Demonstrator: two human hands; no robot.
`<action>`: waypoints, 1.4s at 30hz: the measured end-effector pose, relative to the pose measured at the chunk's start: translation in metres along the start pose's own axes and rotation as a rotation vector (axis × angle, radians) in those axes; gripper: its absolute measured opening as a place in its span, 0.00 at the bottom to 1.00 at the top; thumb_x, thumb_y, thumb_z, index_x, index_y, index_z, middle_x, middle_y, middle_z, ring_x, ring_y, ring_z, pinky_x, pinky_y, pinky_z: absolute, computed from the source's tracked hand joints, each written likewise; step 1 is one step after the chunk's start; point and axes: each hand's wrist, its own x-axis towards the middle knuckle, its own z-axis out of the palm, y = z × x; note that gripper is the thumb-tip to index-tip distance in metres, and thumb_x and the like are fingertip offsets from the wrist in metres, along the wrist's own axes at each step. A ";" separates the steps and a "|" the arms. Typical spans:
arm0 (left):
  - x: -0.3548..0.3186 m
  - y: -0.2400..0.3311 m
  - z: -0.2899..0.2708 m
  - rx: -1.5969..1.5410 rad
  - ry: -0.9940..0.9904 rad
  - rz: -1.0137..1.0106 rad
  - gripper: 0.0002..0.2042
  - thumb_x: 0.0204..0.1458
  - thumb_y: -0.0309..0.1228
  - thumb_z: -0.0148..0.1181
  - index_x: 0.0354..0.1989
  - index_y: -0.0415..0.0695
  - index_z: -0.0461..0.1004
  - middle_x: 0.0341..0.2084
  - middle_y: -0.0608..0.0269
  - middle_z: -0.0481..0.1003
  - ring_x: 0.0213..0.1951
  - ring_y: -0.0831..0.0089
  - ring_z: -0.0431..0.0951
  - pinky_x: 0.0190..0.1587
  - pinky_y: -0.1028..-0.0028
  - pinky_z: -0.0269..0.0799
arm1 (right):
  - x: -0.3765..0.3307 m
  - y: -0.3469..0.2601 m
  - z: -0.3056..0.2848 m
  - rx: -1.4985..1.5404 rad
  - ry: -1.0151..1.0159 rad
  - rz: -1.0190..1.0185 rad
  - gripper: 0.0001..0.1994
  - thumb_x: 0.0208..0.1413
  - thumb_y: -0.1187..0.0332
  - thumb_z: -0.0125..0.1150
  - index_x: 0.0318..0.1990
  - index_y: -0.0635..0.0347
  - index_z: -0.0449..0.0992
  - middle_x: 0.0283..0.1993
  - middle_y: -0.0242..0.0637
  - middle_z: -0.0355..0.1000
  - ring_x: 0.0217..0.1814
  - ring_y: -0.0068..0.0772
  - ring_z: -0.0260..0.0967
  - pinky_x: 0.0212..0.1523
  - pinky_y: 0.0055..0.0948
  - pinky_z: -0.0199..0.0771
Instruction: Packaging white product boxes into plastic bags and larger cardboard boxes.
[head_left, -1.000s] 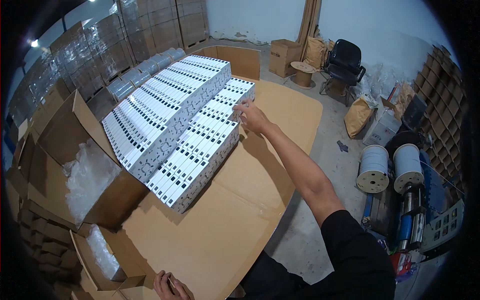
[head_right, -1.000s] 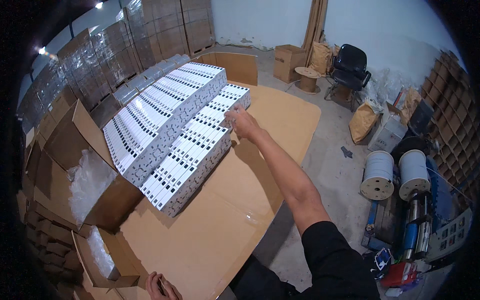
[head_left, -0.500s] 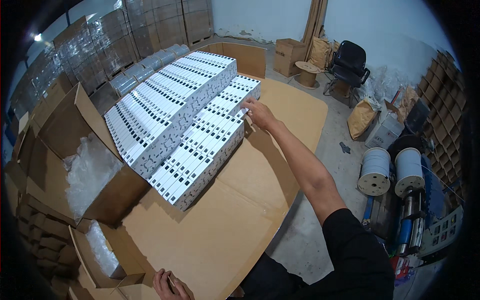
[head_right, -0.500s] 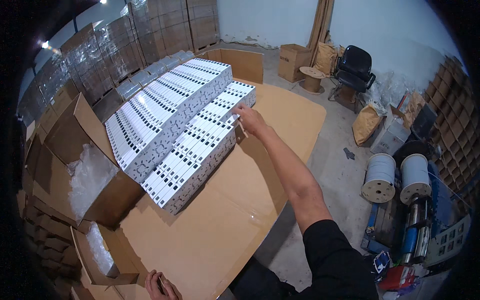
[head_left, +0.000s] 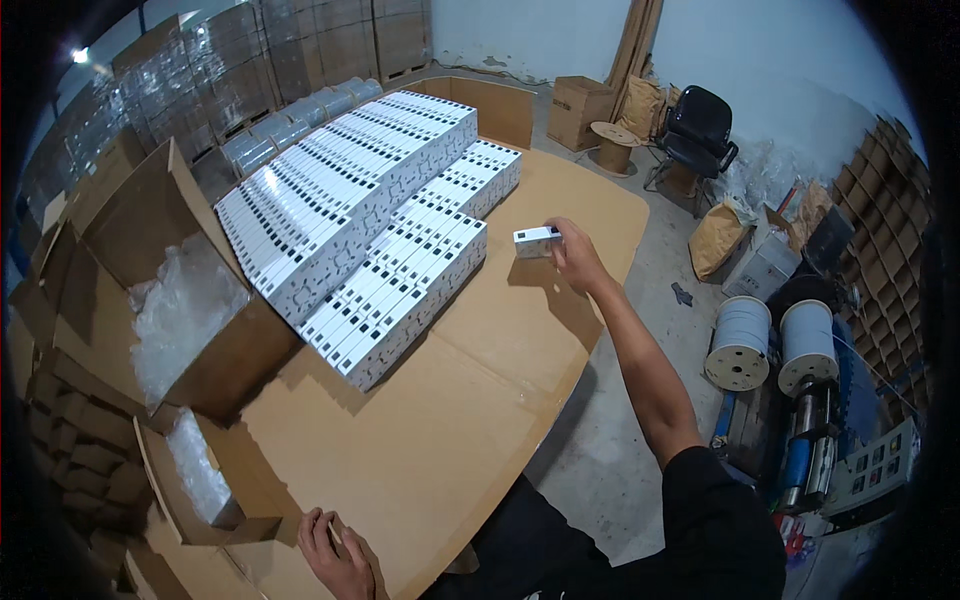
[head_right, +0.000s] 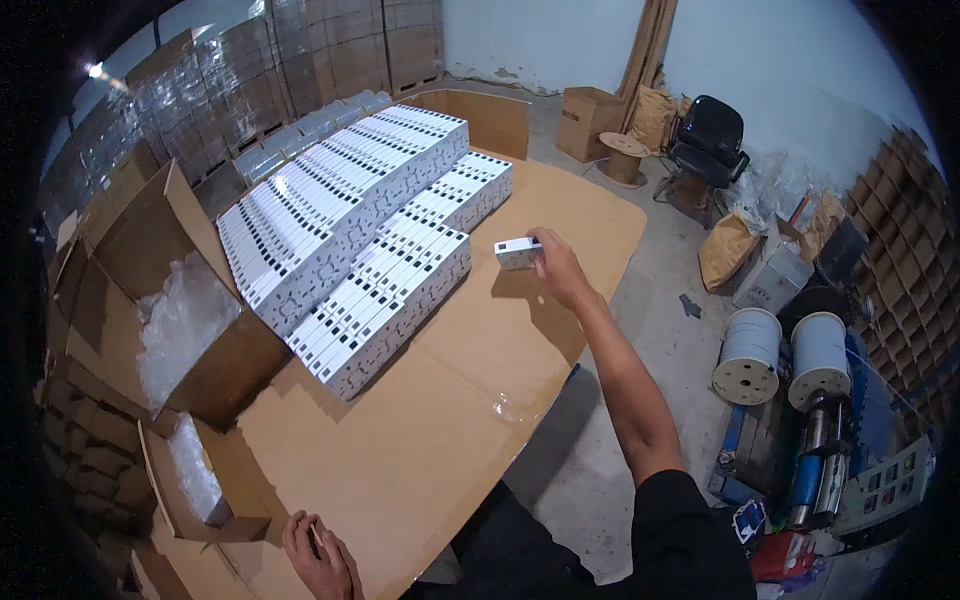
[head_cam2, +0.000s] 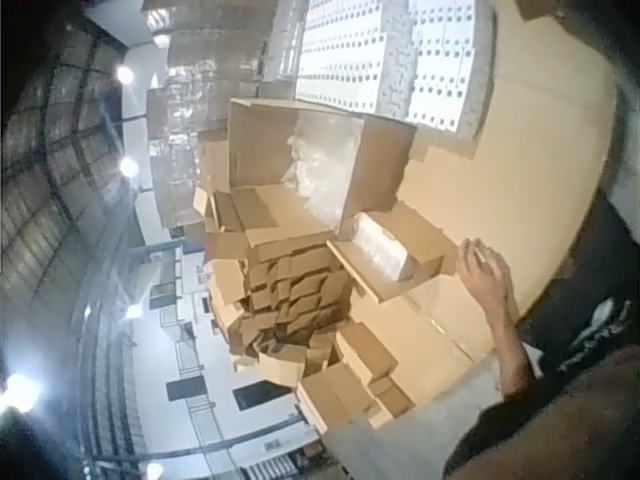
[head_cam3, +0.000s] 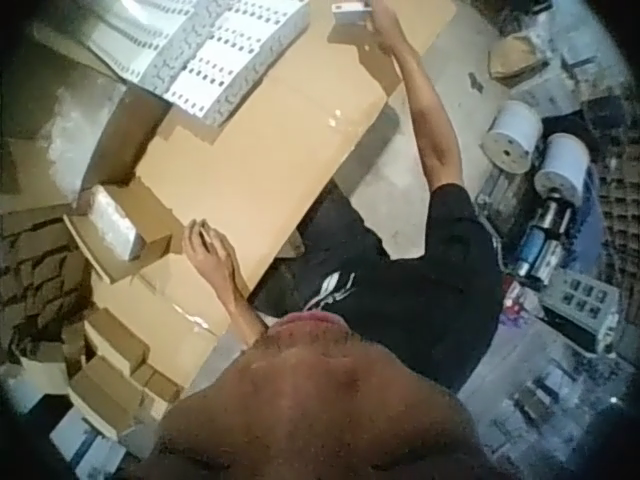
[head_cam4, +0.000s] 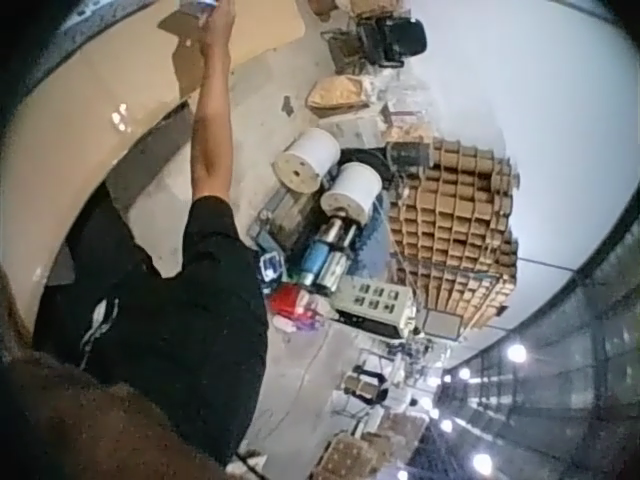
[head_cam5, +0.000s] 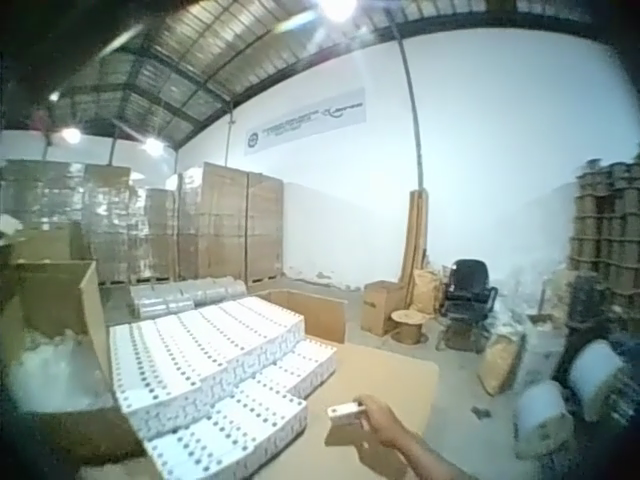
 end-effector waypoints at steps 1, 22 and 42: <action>-0.003 -0.005 0.003 -0.041 0.000 -0.043 0.13 0.57 0.27 0.58 0.49 0.37 0.75 0.55 0.47 0.72 0.58 0.47 0.70 0.63 0.55 0.64 | -0.008 -0.014 -0.002 0.085 -0.042 0.069 0.16 0.56 0.84 0.55 0.52 0.63 0.71 0.46 0.49 0.73 0.44 0.51 0.76 0.44 0.43 0.75; 0.028 -0.004 -0.011 -1.054 -0.157 -0.539 0.17 0.71 0.37 0.46 0.62 0.40 0.67 0.39 0.61 0.77 0.40 0.76 0.78 0.41 0.72 0.78 | -0.131 -0.360 0.075 0.966 -0.665 0.125 0.13 0.59 0.80 0.59 0.52 0.66 0.70 0.39 0.42 0.77 0.31 0.32 0.80 0.32 0.29 0.82; 0.090 -0.054 0.032 -0.706 0.078 -0.210 0.21 0.56 0.16 0.61 0.57 0.38 0.66 0.47 0.50 0.79 0.52 0.65 0.80 0.56 0.68 0.75 | -0.115 -0.355 0.164 0.881 -0.511 0.076 0.23 0.55 0.82 0.62 0.56 0.63 0.61 0.49 0.50 0.75 0.53 0.42 0.76 0.53 0.35 0.75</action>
